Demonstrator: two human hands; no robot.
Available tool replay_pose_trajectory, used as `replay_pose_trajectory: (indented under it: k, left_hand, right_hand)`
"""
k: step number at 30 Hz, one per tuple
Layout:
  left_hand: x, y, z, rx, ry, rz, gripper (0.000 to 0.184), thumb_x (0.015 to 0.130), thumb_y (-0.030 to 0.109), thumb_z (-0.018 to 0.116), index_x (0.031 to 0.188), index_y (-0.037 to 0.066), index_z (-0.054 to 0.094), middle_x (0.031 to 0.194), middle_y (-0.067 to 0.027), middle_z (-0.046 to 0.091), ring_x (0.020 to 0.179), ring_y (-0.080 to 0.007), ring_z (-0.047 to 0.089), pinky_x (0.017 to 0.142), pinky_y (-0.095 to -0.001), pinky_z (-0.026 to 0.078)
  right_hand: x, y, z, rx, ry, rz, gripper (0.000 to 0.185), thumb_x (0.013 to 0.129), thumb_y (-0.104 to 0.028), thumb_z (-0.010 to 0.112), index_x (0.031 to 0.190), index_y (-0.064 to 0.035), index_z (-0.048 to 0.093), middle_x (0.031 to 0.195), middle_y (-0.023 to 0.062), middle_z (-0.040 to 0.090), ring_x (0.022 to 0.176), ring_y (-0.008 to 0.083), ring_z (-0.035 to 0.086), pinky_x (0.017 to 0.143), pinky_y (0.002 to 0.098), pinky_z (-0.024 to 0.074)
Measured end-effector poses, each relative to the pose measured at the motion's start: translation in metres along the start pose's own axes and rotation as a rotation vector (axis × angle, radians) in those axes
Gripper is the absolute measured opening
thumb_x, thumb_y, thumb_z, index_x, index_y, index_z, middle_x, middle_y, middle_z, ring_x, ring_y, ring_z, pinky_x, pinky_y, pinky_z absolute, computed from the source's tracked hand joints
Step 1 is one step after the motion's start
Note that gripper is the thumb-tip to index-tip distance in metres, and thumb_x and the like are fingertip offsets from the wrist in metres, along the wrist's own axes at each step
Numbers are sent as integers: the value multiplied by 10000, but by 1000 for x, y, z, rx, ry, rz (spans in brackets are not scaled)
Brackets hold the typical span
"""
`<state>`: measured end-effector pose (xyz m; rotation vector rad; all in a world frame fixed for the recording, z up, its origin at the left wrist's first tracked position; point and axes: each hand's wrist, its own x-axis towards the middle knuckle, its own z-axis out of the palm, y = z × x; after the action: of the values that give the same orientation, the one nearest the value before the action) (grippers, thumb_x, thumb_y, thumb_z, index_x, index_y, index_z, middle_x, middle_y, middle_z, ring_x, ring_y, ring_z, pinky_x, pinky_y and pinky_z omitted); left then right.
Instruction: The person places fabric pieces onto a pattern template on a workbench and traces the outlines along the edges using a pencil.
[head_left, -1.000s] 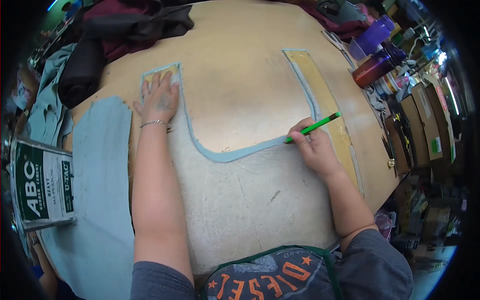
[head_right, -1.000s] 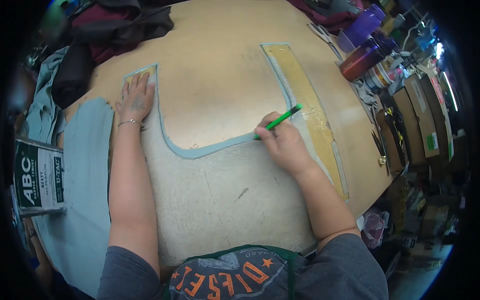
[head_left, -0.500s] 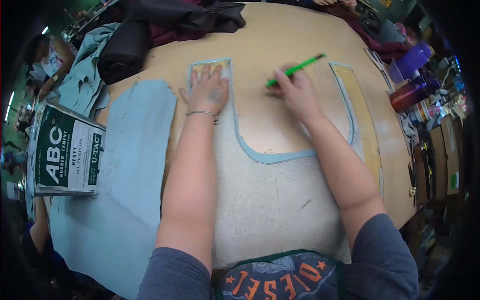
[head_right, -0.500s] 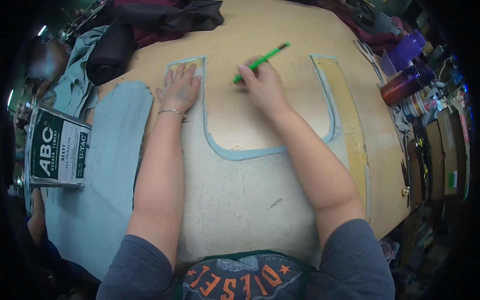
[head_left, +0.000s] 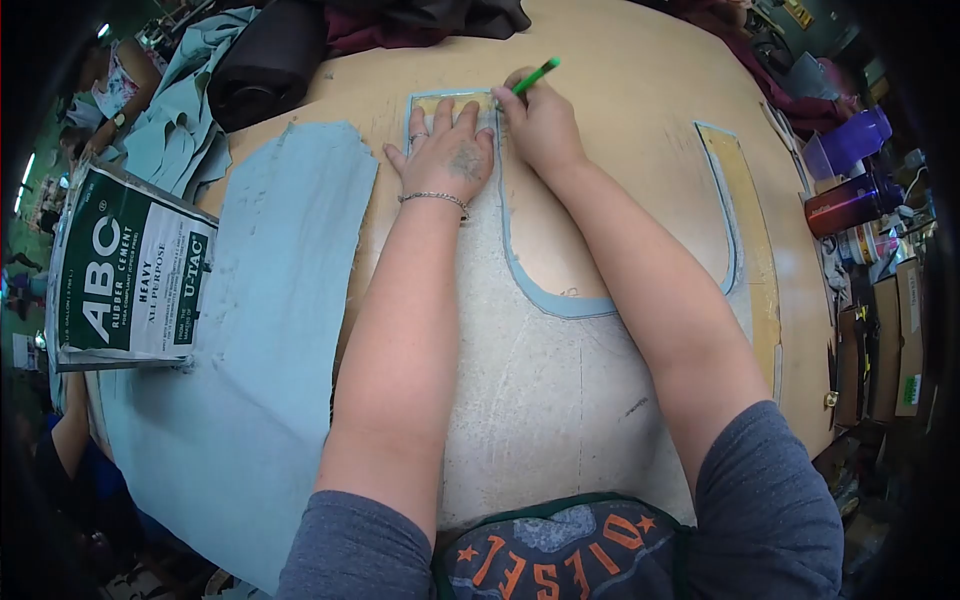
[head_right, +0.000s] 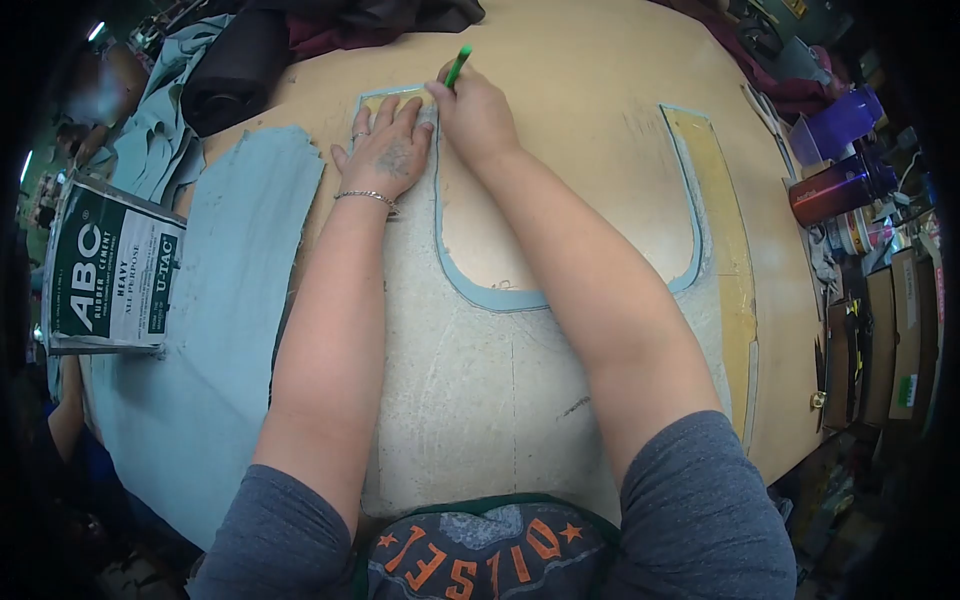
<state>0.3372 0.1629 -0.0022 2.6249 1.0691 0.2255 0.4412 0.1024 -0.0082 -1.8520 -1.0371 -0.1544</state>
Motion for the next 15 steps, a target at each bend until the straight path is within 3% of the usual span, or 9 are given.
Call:
replay_pose_trajectory:
  k: [3,7,9,15]
  left_hand:
    - [3,-3,3,7,2,6,452,870,378,331,1307,261,325,1409,3,202,1308,-261,117,996,-600,82]
    - [2,-1,2,6,-1,-9,449,874,380,324,1307,263,325,1408,11,203,1308,-256,118,999,-596,84]
    - [3,-1,2,16,-6,-10,448,874,380,322,1307,263,325,1408,15,204,1308,-253,120,1001,-592,86]
    - [1,0,1,30,9,-2,442,872,378,334,1297,258,341,1404,23,212,1305,-247,136,994,-599,108]
  right_hand:
    - [-39,-22,-17,-8,-66,-60,160,782,-144,572,899,-40,539,791,148,574,720,337,549,643,392,448]
    - [-96,-48,-48,11,-181,-325,189,684,2,576,842,-66,498,789,120,551,749,307,537,662,376,438]
    - [-121,-62,-62,53,-222,-312,189,648,12,580,789,-62,477,765,113,541,735,294,540,659,367,439]
    - [-156,-53,-133,71,-404,-176,108,742,-39,577,794,-43,482,738,114,537,705,278,539,639,348,439]
